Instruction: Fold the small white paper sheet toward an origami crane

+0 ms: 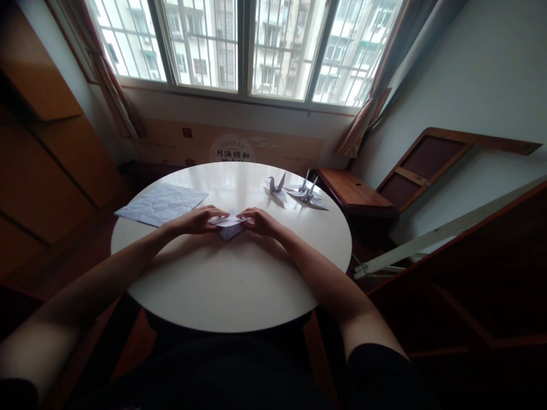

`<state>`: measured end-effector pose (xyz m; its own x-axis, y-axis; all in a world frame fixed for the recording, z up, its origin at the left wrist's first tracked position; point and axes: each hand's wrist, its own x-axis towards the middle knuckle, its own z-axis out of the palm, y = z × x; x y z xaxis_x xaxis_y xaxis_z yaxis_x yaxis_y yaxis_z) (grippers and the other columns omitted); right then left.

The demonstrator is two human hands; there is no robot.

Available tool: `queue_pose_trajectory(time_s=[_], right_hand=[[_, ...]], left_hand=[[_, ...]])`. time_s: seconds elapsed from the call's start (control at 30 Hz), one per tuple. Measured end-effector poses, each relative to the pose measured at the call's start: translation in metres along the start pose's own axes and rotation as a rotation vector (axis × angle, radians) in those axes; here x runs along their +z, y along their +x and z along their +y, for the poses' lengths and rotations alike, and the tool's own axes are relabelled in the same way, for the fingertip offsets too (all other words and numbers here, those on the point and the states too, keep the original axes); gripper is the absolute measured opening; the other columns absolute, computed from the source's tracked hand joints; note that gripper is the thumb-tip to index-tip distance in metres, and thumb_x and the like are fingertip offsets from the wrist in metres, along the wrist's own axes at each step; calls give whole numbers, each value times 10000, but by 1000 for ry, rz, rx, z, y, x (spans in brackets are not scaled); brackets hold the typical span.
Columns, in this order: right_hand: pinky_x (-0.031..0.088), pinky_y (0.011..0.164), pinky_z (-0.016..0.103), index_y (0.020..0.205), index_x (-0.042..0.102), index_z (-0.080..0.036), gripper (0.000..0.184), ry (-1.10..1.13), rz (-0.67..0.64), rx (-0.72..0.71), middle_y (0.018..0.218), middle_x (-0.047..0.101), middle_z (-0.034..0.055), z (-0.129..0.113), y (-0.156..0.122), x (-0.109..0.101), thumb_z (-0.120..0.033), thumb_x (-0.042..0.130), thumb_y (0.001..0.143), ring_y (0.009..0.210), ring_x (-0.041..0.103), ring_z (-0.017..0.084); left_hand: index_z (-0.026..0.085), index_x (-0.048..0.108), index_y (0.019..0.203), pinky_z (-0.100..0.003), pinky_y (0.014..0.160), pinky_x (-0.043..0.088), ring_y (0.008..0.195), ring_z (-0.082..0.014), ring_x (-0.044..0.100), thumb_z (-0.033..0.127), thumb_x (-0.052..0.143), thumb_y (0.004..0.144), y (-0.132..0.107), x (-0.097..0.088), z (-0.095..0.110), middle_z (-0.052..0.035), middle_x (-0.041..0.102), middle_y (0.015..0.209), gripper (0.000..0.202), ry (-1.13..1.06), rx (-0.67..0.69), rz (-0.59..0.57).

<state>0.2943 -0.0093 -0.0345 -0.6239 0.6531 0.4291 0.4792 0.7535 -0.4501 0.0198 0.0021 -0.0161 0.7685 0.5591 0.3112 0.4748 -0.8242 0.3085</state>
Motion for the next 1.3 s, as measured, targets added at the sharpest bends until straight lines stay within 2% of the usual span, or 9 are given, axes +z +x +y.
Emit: queue_pose_trajectory(time_s=[0.13, 0.3, 0.43, 0.57, 0.67, 0.77, 0.87, 1.1, 1.3], right_hand=[[504, 890, 402, 1128, 757, -186, 298, -32, 19, 26, 1063, 737, 124, -2, 1, 5, -194, 663, 846, 968, 663, 250], [490, 885, 387, 1220, 714, -175, 383, -16, 75, 99, 1016, 738, 106, -8, 2, 8, -220, 646, 845, 937, 652, 239], [502, 783, 321, 1217, 694, -139, 441, 176, 90, 168, 951, 744, 80, -10, 4, 2, -381, 661, 850, 865, 666, 223], [478, 673, 267, 1040, 722, -101, 444, 299, 53, 216, 846, 725, 55, -10, 6, -3, -469, 707, 793, 768, 654, 201], [471, 645, 263, 970, 707, -92, 408, 342, 41, 246, 789, 702, 44, -11, 7, -4, -436, 735, 752, 718, 641, 191], [478, 625, 266, 1008, 685, -102, 381, 355, 51, 285, 791, 699, 40, -12, 7, -4, -357, 737, 730, 702, 640, 189], [488, 634, 275, 1026, 669, -122, 370, 300, 77, 312, 816, 702, 40, -14, 8, -3, -296, 739, 708, 720, 639, 190], [498, 580, 253, 992, 602, -149, 288, 211, 233, 435, 813, 684, 31, -12, 8, -1, -252, 675, 733, 678, 612, 156], [483, 402, 242, 1029, 514, -187, 313, 395, 351, 585, 743, 632, -6, -15, 9, -3, -209, 654, 750, 512, 582, 132]], left_hand=[[186, 713, 1224, -375, 910, 529, 1032, -258, 674, 138, 564, 812, 1, 6, -1, -102, 750, 1078, 440, 67, -20, 50], [201, 743, 1110, -361, 861, 533, 989, -256, 684, 161, 491, 873, 5, 7, 7, -82, 757, 1016, 348, 116, -55, 93], [140, 733, 949, -287, 743, 525, 799, -216, 700, 268, 499, 917, 8, 9, 7, -81, 743, 849, 269, -154, -92, 75], [110, 646, 1225, -301, 792, 543, 890, -226, 696, 380, 513, 942, 9, 11, 6, -100, 741, 992, 413, -363, -75, 64], [139, 449, 1478, -378, 909, 530, 1059, -262, 654, 424, 581, 924, 9, 8, 12, -152, 659, 1235, 637, -245, -50, 199], [197, 560, 1405, -469, 1061, 428, 1248, -291, 548, 429, 504, 993, 8, 2, 22, -154, 572, 1364, 476, -96, 36, 319], [256, 697, 1224, -486, 1102, 352, 1260, -269, 533, 404, 418, 1045, 7, -4, 34, -86, 635, 1299, 363, -43, 139, 266], [271, 710, 1189, -481, 1143, 223, 1342, -312, 470, 416, 765, 839, 7, 8, 49, -67, 697, 1250, 384, 135, 230, 191], [225, 693, 1197, -407, 1063, 269, 1003, -197, 680, 232, 561, 979, 10, 16, 39, -61, 752, 1085, 255, 176, 245, 172]])
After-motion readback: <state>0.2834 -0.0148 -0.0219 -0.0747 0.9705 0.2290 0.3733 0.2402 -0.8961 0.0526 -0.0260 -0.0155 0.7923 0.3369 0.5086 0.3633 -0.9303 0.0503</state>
